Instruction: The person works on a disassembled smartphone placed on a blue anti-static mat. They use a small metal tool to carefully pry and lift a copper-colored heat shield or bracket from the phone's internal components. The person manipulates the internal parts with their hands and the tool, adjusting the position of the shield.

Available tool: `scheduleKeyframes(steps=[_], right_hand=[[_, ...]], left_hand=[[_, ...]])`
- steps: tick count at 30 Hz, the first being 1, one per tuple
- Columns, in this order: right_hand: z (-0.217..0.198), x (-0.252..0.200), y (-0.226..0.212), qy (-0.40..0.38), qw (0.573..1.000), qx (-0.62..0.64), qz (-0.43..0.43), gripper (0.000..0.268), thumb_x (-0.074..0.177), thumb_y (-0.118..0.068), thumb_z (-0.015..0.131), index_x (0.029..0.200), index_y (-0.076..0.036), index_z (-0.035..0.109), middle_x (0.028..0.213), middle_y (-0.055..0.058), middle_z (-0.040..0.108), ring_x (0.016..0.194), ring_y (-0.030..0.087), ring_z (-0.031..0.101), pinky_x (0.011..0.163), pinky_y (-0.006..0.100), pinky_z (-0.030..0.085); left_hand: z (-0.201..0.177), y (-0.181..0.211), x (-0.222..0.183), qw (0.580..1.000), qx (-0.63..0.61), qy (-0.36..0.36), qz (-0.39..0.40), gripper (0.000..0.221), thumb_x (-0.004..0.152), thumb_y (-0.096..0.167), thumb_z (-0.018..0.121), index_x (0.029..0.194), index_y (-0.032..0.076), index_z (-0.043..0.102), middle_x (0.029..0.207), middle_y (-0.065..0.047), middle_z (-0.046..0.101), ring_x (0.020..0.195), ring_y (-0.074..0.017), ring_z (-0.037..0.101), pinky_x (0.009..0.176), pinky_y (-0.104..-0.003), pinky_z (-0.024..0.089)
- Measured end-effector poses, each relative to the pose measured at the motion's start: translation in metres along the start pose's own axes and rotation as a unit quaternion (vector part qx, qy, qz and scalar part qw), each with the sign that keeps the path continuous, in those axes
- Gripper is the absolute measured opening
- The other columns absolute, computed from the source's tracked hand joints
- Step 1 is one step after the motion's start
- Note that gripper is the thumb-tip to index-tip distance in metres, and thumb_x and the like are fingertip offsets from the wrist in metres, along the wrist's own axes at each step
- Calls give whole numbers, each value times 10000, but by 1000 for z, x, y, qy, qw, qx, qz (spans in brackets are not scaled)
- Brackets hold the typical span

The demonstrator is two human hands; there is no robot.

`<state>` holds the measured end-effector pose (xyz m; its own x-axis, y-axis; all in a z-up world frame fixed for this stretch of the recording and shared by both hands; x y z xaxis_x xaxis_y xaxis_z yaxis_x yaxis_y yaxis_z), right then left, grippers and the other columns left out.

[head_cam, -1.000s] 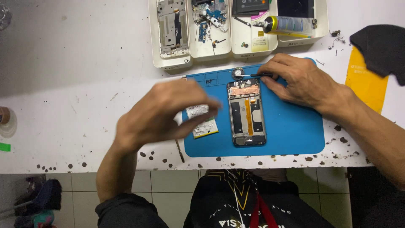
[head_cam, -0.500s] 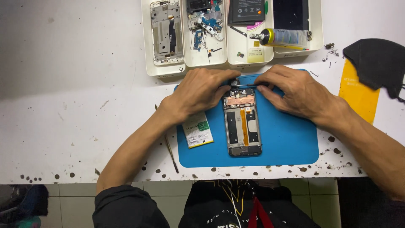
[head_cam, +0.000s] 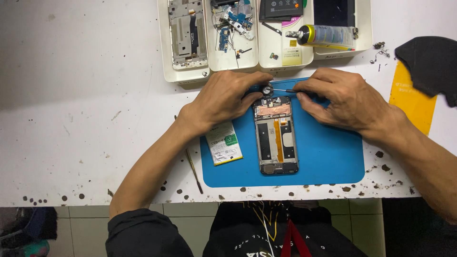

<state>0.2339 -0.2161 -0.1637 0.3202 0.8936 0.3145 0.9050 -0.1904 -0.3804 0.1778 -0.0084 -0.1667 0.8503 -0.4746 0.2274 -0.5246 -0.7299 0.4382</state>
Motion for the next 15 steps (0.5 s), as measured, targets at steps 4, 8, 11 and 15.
scheduleKeyframes(steps=[4, 8, 11, 15], right_hand=[[1, 0, -1, 4, 1000, -2, -1, 266, 997, -153, 708, 1194, 23, 731, 979, 190, 720, 791, 273, 704, 712, 349, 626], [0, -2, 1, 6, 1000, -2, 0, 259, 990, -145, 715, 1188, 21, 737, 977, 182, 717, 805, 276, 699, 716, 362, 614], [-2, -2, 2, 18, 1000, 6, 8, 232, 990, -113, 722, 1173, 27, 743, 930, 167, 686, 770, 267, 663, 682, 367, 579], [-6, -4, 4, 16, 999, 26, 11, 230, 978, -117, 723, 1159, 25, 737, 957, 175, 692, 777, 248, 669, 647, 319, 592]], left_hand=[[1, -1, 0, 1000, -2, 4, 1, 369, 935, 125, 758, 1271, 71, 616, 1091, -115, 787, 893, -319, 765, 662, -456, 606], [0, 1, -1, 1000, -4, 8, 6, 352, 940, 126, 756, 1260, 61, 625, 1088, -124, 787, 889, -319, 768, 670, -448, 613], [2, 1, 0, 1000, 1, -2, 8, 364, 950, 129, 746, 1280, 54, 613, 1093, -131, 786, 897, -323, 768, 674, -446, 619], [2, 2, 0, 1000, 13, -8, 4, 379, 944, 116, 740, 1296, 60, 611, 1102, -141, 785, 886, -334, 766, 658, -462, 615]])
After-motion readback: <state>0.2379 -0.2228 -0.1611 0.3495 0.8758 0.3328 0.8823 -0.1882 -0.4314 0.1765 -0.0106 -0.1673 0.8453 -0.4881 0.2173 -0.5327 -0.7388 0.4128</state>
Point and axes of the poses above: each hand's wrist, its own x-axis towards the middle knuckle, its own z-axis out of the palm, y = z × x, the point moved 5 cm from there along x, towards the middle knuckle
